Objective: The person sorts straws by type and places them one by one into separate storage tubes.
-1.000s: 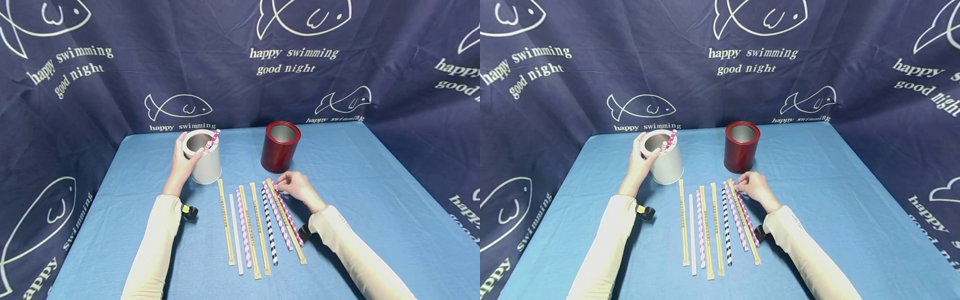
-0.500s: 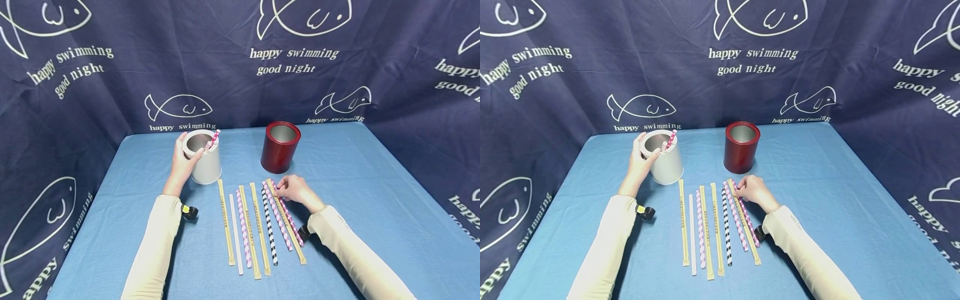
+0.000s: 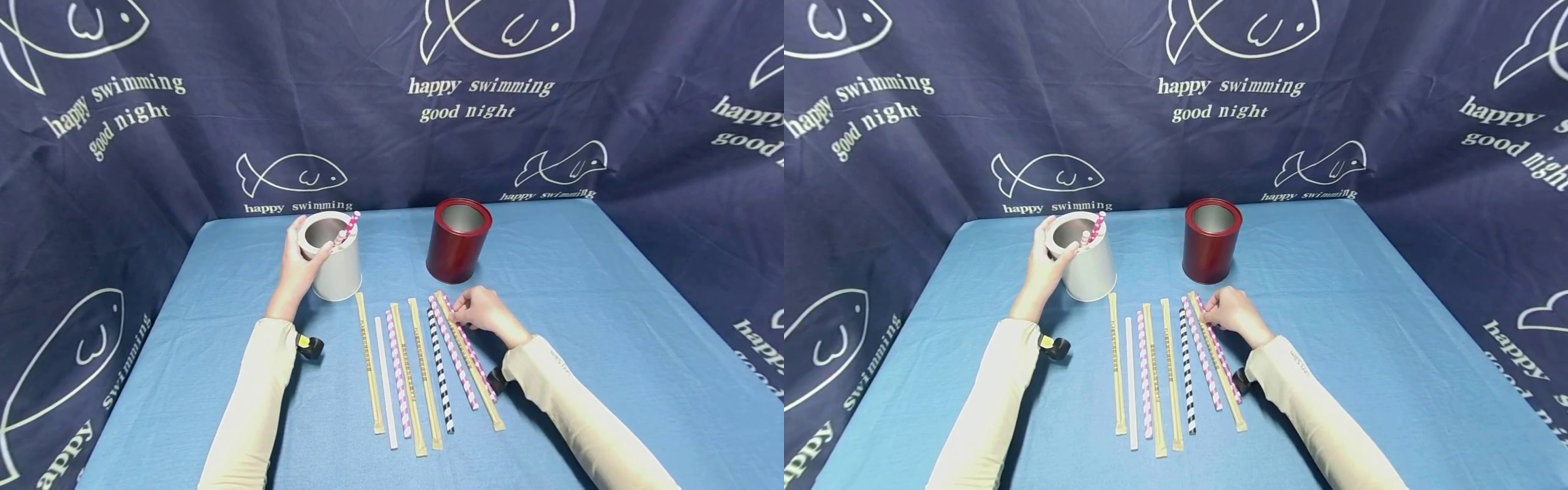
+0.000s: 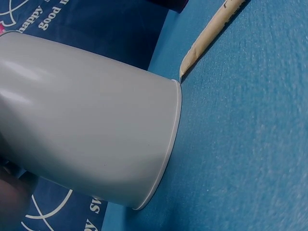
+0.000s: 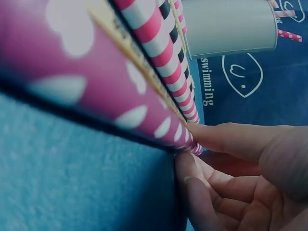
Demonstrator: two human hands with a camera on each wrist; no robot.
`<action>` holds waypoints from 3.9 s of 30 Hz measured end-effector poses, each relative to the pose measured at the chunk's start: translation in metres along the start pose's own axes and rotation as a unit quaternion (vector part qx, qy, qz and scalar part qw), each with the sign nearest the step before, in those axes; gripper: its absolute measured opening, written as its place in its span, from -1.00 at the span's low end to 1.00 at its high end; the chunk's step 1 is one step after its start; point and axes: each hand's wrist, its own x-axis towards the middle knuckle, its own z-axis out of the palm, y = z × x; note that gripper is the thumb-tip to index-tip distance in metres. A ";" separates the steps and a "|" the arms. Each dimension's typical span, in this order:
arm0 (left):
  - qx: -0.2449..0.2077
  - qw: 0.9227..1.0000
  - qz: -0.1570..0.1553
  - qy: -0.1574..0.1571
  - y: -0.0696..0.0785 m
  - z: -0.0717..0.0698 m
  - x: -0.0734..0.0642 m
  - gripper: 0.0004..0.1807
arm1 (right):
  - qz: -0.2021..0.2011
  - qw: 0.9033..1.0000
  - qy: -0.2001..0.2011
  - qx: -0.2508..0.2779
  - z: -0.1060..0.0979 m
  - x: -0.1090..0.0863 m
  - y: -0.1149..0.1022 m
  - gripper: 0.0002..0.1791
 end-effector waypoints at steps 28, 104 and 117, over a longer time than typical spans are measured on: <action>-0.001 1.000 -0.003 -0.004 0.000 0.000 0.002 -0.14 | 0.031 0.994 -0.019 0.104 -0.003 -0.003 0.004 -0.72; 0.012 1.000 0.002 -0.001 -0.001 -0.001 0.001 -0.14 | -0.179 0.916 0.306 0.188 -0.044 -0.031 -0.048 -0.73; 0.013 1.000 0.006 0.000 -0.002 -0.002 0.002 -0.14 | -0.299 0.823 0.350 0.333 -0.047 -0.030 -0.097 -0.79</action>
